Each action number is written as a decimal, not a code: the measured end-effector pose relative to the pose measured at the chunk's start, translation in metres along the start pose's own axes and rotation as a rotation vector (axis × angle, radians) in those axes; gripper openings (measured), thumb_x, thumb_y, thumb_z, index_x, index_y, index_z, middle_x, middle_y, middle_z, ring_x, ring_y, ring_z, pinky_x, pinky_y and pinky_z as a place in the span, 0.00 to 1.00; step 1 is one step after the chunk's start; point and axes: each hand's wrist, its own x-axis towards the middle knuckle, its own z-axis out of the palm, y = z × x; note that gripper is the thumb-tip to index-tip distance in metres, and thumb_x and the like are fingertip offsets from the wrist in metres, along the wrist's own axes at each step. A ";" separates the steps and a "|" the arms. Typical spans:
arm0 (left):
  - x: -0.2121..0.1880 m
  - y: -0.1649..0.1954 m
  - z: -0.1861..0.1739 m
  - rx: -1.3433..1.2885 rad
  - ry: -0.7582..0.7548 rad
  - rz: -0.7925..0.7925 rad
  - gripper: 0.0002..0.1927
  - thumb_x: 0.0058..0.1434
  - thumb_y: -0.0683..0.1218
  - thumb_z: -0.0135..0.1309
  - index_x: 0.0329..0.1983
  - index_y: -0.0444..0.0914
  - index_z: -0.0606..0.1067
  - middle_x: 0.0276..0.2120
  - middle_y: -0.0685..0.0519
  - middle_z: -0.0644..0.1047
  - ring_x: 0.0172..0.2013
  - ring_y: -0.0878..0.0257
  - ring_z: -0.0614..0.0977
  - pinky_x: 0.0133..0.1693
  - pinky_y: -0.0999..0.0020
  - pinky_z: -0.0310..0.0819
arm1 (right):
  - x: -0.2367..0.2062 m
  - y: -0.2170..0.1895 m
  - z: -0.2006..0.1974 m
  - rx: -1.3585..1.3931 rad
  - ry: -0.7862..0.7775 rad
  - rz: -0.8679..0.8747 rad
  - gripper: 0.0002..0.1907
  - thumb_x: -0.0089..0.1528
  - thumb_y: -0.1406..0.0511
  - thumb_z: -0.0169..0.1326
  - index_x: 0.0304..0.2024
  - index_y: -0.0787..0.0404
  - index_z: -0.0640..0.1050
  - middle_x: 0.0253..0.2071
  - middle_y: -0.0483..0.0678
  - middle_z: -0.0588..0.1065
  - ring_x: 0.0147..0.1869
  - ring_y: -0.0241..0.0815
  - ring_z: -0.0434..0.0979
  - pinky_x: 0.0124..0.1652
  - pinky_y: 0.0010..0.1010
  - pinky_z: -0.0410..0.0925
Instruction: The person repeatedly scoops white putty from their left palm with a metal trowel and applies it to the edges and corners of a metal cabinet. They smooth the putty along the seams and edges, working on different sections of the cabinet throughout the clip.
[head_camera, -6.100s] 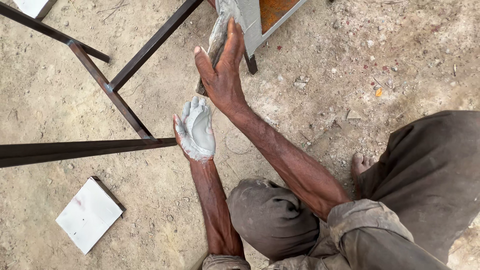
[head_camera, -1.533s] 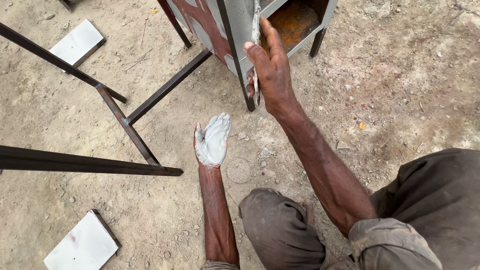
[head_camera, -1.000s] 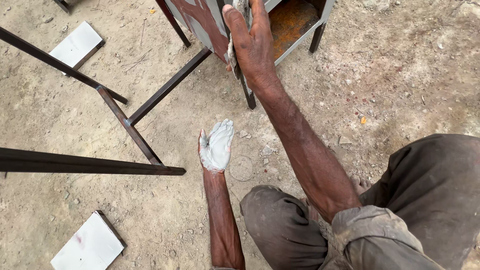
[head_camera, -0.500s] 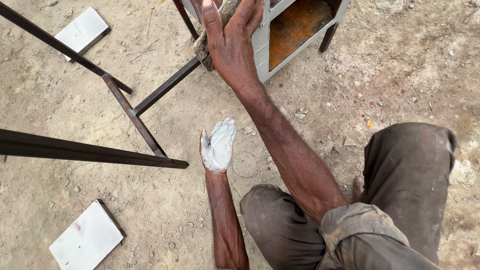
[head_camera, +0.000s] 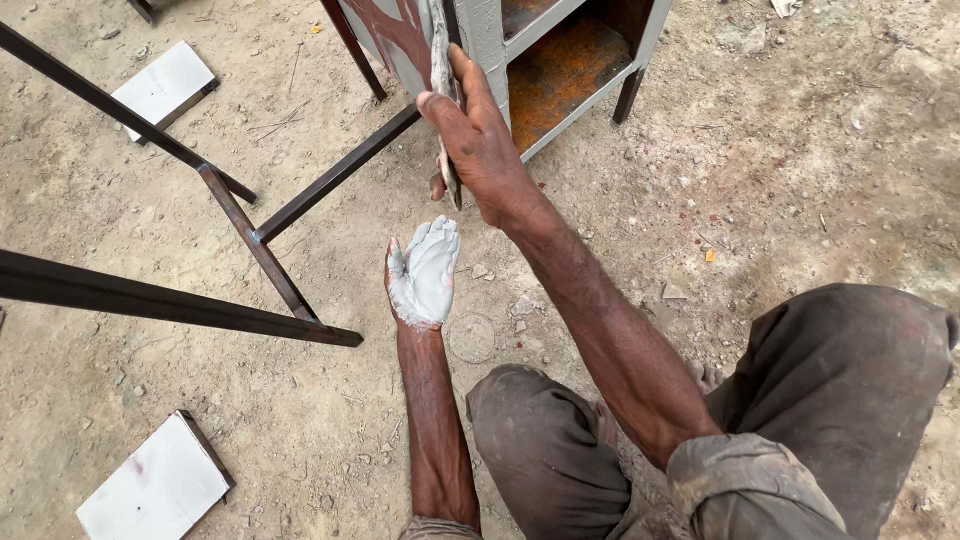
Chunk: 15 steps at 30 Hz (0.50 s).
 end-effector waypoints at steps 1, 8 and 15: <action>0.001 -0.002 0.008 0.043 0.056 0.048 0.39 0.72 0.60 0.44 0.76 0.30 0.52 0.75 0.37 0.57 0.74 0.43 0.60 0.72 0.50 0.55 | -0.016 -0.006 -0.016 0.157 -0.071 0.149 0.45 0.63 0.55 0.46 0.77 0.61 0.45 0.68 0.70 0.58 0.32 0.50 0.68 0.25 0.44 0.75; -0.011 -0.019 0.052 -0.404 -0.400 -0.129 0.42 0.74 0.63 0.43 0.79 0.30 0.52 0.76 0.35 0.57 0.75 0.43 0.60 0.70 0.48 0.60 | -0.094 0.000 -0.103 1.265 -0.414 0.379 0.41 0.62 0.57 0.54 0.72 0.69 0.59 0.51 0.61 0.72 0.33 0.42 0.71 0.25 0.34 0.74; 0.014 -0.049 0.048 -0.647 -0.153 0.051 0.49 0.73 0.67 0.44 0.77 0.23 0.49 0.75 0.30 0.55 0.75 0.40 0.56 0.71 0.45 0.54 | -0.135 0.028 -0.089 0.159 -0.344 0.306 0.48 0.58 0.60 0.56 0.80 0.52 0.54 0.48 0.60 0.75 0.44 0.51 0.78 0.41 0.48 0.79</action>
